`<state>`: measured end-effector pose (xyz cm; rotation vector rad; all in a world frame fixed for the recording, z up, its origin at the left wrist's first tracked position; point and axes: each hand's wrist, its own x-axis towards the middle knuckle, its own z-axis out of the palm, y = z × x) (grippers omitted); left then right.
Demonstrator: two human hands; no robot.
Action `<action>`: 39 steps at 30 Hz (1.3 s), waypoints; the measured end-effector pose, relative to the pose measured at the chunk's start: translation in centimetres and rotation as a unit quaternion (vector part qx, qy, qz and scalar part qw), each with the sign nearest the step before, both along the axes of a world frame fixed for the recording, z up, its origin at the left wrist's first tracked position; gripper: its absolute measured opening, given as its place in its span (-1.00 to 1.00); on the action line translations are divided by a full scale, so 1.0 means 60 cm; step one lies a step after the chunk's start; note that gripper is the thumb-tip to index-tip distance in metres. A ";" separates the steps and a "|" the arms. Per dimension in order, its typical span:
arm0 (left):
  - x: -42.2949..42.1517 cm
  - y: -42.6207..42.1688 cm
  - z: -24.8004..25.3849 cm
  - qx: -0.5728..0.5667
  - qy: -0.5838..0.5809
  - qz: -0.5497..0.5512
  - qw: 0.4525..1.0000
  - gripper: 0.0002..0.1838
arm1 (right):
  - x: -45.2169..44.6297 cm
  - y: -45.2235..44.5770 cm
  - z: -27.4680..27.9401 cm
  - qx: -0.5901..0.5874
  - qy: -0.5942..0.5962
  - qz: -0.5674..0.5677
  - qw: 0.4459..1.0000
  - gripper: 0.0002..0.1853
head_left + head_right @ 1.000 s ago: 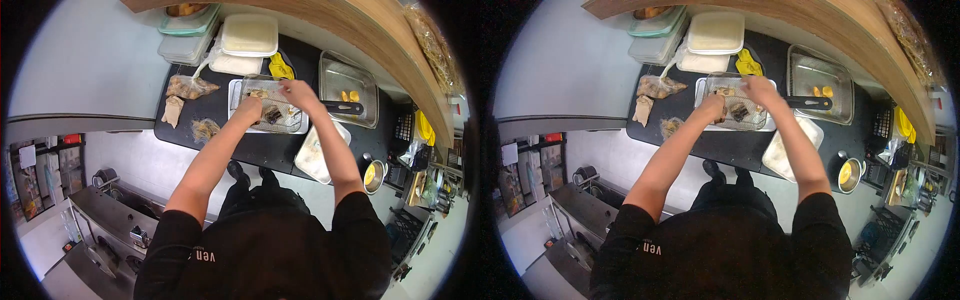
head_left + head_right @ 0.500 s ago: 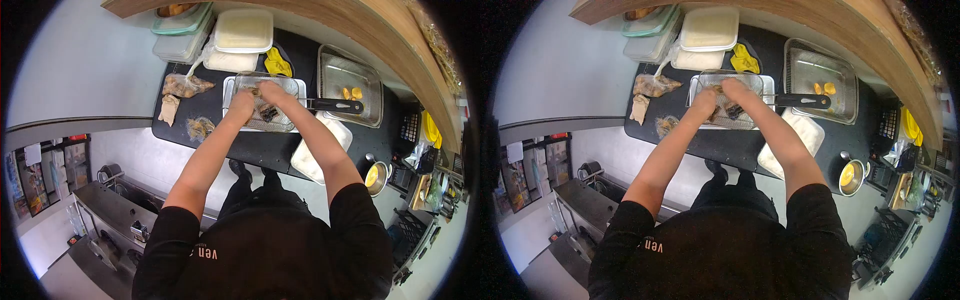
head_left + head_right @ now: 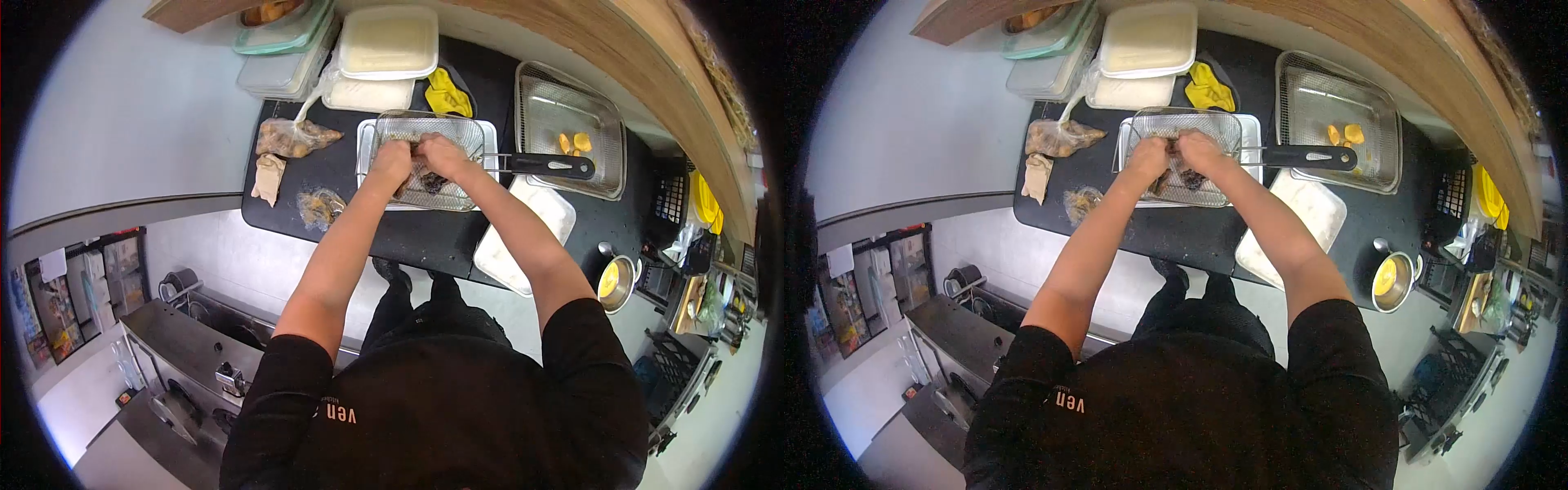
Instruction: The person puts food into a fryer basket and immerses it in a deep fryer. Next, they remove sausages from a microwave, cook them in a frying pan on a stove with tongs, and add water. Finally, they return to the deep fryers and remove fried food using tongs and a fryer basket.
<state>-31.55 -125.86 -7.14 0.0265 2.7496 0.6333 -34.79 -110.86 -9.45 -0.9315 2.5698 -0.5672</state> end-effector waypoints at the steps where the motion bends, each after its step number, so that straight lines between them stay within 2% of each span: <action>1: 0.003 0.001 0.002 -0.001 0.000 -0.003 1.000 -0.79 | 0.002 0.000 -0.004 0.007 0.003 -0.011 1.000 -0.80; 4: 0.012 -0.005 -0.009 -0.003 0.064 -0.014 0.998 -0.75 | 0.004 -0.006 -0.014 -0.002 0.047 -0.012 0.999 -0.80; 6: 0.011 -0.010 -0.019 0.001 0.115 -0.056 0.992 -0.76 | 0.002 0.000 -0.012 -0.016 0.034 -0.011 0.999 -0.80; 9: 0.011 -0.005 -0.026 -0.047 0.103 -0.045 0.993 -0.76 | -0.003 -0.009 -0.006 -0.021 0.020 -0.022 0.999 -0.80; 12: 0.008 -0.001 -0.032 -0.026 0.078 -0.016 0.996 -0.84 | 0.001 -0.018 0.007 0.004 0.029 -0.033 0.999 -0.79; 16: 0.006 -0.006 -0.047 -0.015 0.072 -0.006 0.997 -0.84 | 0.007 -0.030 0.029 0.057 0.052 -0.015 0.997 -0.77; 22: 0.013 0.003 -0.021 -0.028 0.109 -0.036 0.993 -0.82 | 0.009 -0.033 0.005 0.023 0.035 -0.076 0.996 -0.77; 27: 0.009 0.003 -0.024 -0.014 0.055 0.003 0.998 -0.72 | 0.004 -0.034 -0.010 0.027 0.032 -0.063 0.997 -0.79; 30: 0.004 0.001 -0.057 0.014 0.083 0.031 0.996 -0.80 | 0.004 -0.032 -0.013 0.018 0.040 -0.042 0.998 -0.78; 35: -0.001 -0.003 -0.061 0.019 0.075 0.022 0.997 -0.79 | -0.003 -0.026 -0.002 0.009 0.064 -0.031 0.997 -0.79; 36: -0.001 -0.006 -0.065 0.018 0.076 0.025 0.997 -0.79 | -0.008 -0.022 0.013 -0.002 0.037 -0.041 0.999 -0.79; 37: -0.001 -0.006 -0.043 0.017 0.076 0.027 0.997 -0.79 | -0.013 -0.017 0.021 -0.014 0.008 -0.049 0.999 -0.79; 39: 0.000 -0.006 0.003 -0.023 0.025 -0.015 0.999 -0.66 | -0.018 -0.012 0.031 -0.009 -0.001 -0.048 0.999 -0.78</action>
